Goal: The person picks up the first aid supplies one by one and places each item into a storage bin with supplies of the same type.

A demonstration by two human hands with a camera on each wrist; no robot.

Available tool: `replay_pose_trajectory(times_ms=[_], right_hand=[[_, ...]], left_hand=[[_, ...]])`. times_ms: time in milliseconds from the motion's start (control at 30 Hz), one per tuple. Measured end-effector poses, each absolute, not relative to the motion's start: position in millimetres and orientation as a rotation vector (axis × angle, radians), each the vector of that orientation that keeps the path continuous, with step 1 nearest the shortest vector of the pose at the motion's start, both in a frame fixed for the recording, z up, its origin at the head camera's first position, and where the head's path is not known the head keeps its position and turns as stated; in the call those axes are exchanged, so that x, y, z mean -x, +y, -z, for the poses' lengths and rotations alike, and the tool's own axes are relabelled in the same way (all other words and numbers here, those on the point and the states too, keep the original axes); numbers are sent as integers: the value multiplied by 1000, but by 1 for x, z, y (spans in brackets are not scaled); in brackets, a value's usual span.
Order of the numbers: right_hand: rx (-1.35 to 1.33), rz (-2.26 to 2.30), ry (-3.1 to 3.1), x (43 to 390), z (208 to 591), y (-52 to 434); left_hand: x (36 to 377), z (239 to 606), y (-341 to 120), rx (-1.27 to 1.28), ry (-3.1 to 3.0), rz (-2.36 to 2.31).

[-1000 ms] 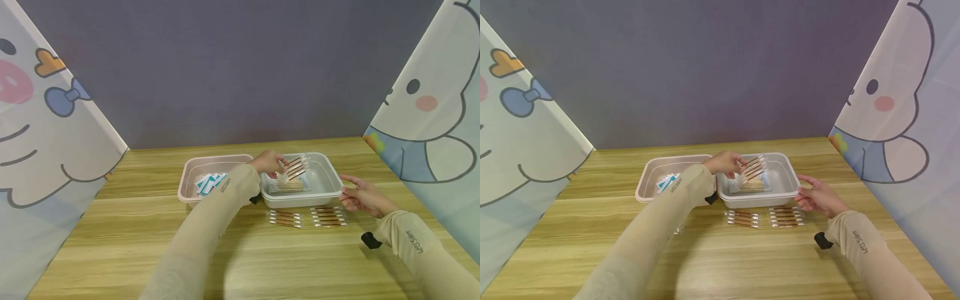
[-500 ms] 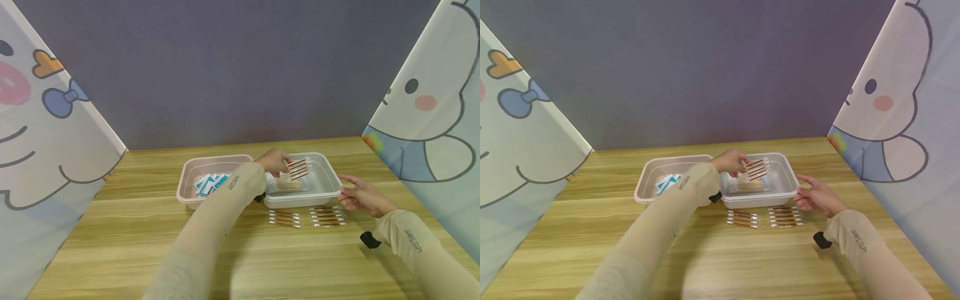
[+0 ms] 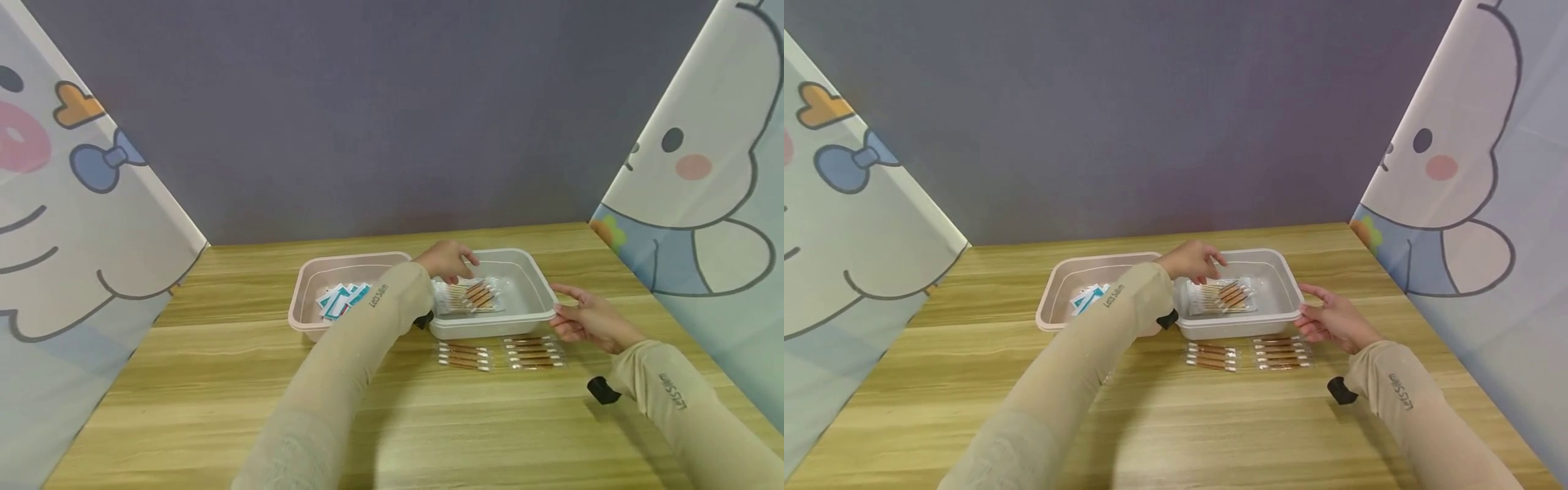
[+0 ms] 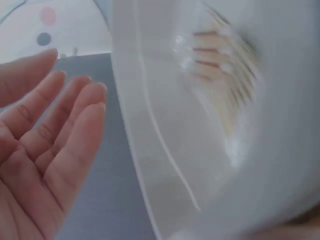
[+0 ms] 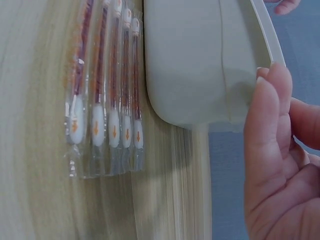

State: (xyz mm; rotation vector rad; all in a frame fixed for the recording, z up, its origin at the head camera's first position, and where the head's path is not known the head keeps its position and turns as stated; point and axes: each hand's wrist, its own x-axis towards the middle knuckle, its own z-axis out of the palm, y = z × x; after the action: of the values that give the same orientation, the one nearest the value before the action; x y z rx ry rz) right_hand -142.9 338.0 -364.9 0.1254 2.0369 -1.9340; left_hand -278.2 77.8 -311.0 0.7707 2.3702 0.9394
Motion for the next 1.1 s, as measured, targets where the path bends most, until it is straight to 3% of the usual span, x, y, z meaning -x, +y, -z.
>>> replay_pose_trajectory(times_ms=[267,600,800,1100], right_hand=[[-131,1932,2039,143,365,340],[-146,1872,2081,145,363,337],[-145,1881,2084,145,362,336],[-132,1918,2046,145,364,336]], left_hand=[[262,296,81,-957,2255,-922],[214,273,81,-1483,2311,-727],[195,275,73,-1536,2295,-661],[192,301,66,-1523,2156,-633]])
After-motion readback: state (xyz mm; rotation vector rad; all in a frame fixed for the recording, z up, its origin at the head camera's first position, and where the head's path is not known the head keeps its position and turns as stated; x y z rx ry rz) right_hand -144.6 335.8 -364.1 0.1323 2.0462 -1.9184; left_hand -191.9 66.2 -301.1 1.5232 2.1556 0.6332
